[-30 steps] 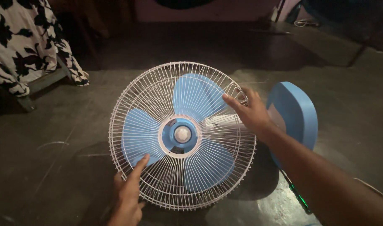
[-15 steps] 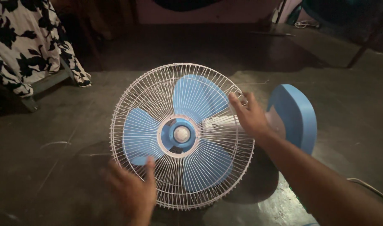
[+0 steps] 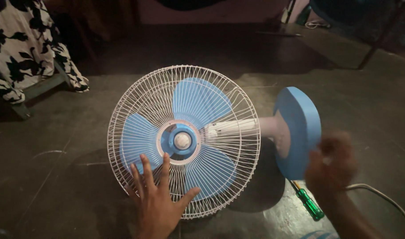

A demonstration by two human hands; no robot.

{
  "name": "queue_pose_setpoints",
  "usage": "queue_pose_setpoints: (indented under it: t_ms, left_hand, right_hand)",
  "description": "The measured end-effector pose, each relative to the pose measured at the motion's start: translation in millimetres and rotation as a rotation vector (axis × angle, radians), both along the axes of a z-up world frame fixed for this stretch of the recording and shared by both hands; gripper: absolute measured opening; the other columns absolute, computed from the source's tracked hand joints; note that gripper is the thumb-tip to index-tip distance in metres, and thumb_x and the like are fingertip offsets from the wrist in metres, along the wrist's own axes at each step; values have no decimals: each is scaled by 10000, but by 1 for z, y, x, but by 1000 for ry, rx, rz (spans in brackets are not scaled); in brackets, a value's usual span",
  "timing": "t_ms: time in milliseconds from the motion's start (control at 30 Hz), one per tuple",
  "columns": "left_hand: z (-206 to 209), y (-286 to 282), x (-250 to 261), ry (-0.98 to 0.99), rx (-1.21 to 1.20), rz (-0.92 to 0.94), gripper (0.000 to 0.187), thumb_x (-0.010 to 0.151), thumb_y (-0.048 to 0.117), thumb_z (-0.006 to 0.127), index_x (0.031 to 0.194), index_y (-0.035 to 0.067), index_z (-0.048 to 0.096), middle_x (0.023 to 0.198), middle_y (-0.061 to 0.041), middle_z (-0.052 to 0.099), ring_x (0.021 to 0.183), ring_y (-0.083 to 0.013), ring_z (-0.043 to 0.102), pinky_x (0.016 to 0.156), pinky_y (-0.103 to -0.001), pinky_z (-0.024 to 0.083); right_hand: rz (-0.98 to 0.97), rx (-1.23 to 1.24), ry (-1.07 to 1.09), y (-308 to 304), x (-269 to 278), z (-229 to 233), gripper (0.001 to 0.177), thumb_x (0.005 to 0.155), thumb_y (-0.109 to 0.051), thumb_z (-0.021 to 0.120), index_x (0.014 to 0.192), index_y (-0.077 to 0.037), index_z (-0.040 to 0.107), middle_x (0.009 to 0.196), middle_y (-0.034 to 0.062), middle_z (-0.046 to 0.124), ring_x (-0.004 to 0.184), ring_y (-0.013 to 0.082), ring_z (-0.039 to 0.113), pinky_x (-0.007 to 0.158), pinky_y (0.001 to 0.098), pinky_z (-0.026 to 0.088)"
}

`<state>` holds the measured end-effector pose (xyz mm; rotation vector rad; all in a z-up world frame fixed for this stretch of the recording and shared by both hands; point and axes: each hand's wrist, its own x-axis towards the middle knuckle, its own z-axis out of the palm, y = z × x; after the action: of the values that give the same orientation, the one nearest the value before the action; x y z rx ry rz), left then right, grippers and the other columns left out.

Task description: The person removes the front wire guard of a blue and white electric fan, then unscrews the central nut to detach the fan blades from the motor shaft. The front guard is placed aside, and the blades are removed by hand.

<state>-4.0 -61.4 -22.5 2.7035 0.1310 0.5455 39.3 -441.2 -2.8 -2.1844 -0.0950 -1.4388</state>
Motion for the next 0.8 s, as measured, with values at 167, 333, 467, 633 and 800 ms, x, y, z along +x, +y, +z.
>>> queue_pose_setpoints:
  t_ms: [167,333,467,633,800]
  left_hand:
    - [-3,1,1,-49,7,-9,1260,557,890,630,1610,369,176,1661,-275,-50,1500,-551,-63,1038,-797,90]
    - [-2,1,4,38,12,27,1307,546,892,635,1647,399,132,1669,-253,-82,1514,-521,-84,1080,-778,70]
    - [-4,4,1,-8,-1,4,1321,556,883,637,1651,367,111,1657,-277,-75,1505,-528,-78,1074,-786,54]
    - [0,4,3,81,-18,22,1337,562,881,647,1654,375,63,1662,-278,-95,1512,-534,-91,1054,-788,59]
    - [3,4,3,95,-13,13,1357,562,873,665,1658,357,52,1645,-310,-90,1498,-563,-85,1050,-801,68]
  right_hand:
    - [-352,69,1018,-108,-14,-83,292,927,-294,689,1084,-65,780,999,212,801,966,380,767,915,478,575]
    - [-265,125,1335,-141,24,-147,672,762,-483,884,1201,-8,701,1141,255,770,1073,376,760,962,451,591]
    - [-229,-109,1310,-114,32,-176,643,792,-505,779,1198,-16,683,1146,219,769,1099,360,741,972,443,590]
    - [-102,-394,1637,-69,7,-146,497,972,-515,598,1100,-54,731,1133,199,741,1131,346,712,1018,440,551]
    - [37,-274,1522,-17,-46,-106,334,942,-404,584,1077,-124,707,1014,142,773,1021,266,758,940,426,575]
